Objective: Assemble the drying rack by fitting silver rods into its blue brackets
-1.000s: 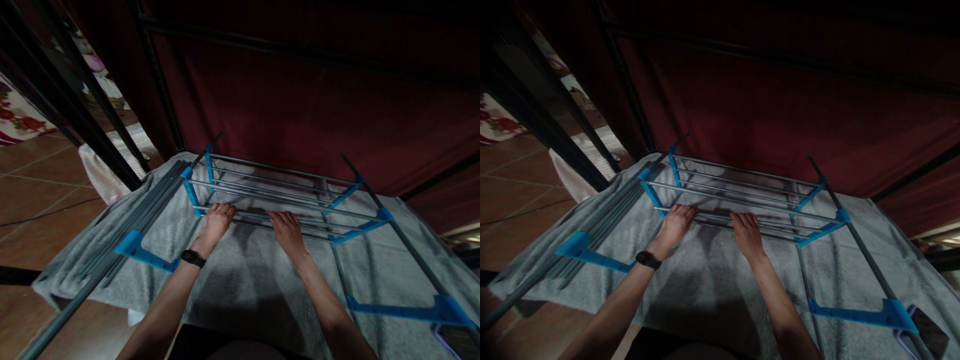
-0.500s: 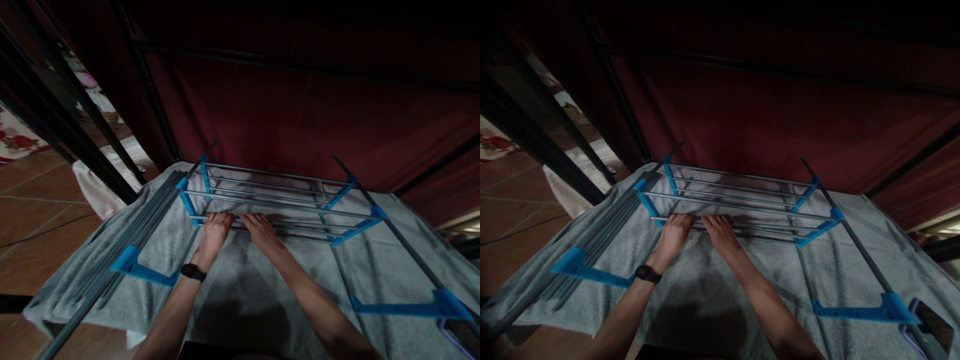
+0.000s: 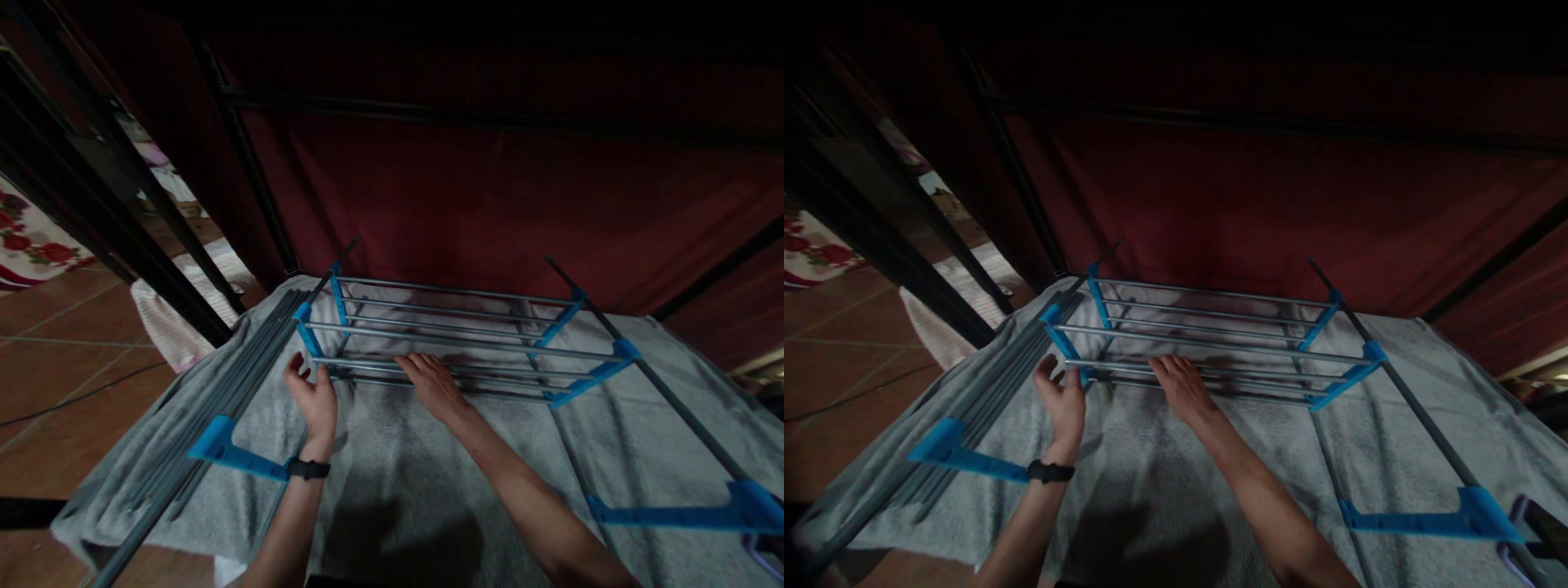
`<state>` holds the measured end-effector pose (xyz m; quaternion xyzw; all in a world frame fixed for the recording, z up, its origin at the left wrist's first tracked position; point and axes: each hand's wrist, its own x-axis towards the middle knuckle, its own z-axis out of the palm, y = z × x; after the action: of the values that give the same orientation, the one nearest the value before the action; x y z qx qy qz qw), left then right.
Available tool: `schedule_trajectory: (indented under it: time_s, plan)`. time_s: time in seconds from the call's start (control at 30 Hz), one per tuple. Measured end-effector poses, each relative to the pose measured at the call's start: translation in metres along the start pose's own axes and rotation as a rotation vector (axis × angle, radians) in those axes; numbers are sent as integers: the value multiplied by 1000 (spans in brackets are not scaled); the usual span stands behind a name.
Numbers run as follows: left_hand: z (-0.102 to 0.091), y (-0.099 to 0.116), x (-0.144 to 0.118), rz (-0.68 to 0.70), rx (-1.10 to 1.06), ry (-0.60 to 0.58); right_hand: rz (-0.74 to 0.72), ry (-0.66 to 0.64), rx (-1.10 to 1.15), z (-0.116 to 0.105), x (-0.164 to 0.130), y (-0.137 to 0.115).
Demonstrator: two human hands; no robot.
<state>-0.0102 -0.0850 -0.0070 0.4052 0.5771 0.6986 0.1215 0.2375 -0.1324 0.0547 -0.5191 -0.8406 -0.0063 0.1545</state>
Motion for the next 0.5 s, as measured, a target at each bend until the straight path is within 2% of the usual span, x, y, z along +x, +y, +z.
schedule_trajectory:
  time_s: [0.07,0.17,0.23,0.37,0.5]
  plan:
    - [6,-4,13,-156,-116,69,3,0,-1,-1,1,-1]
    - [15,-3,26,-294,-257,52,9,0,-5,-2,2,-1]
    - [19,0,28,-312,-324,25,9,7,-5,-2,2,0]
    - [22,6,29,-276,-407,45,0,19,3,-2,2,2]
    - [23,12,34,-310,-462,39,5,17,4,-1,3,3]
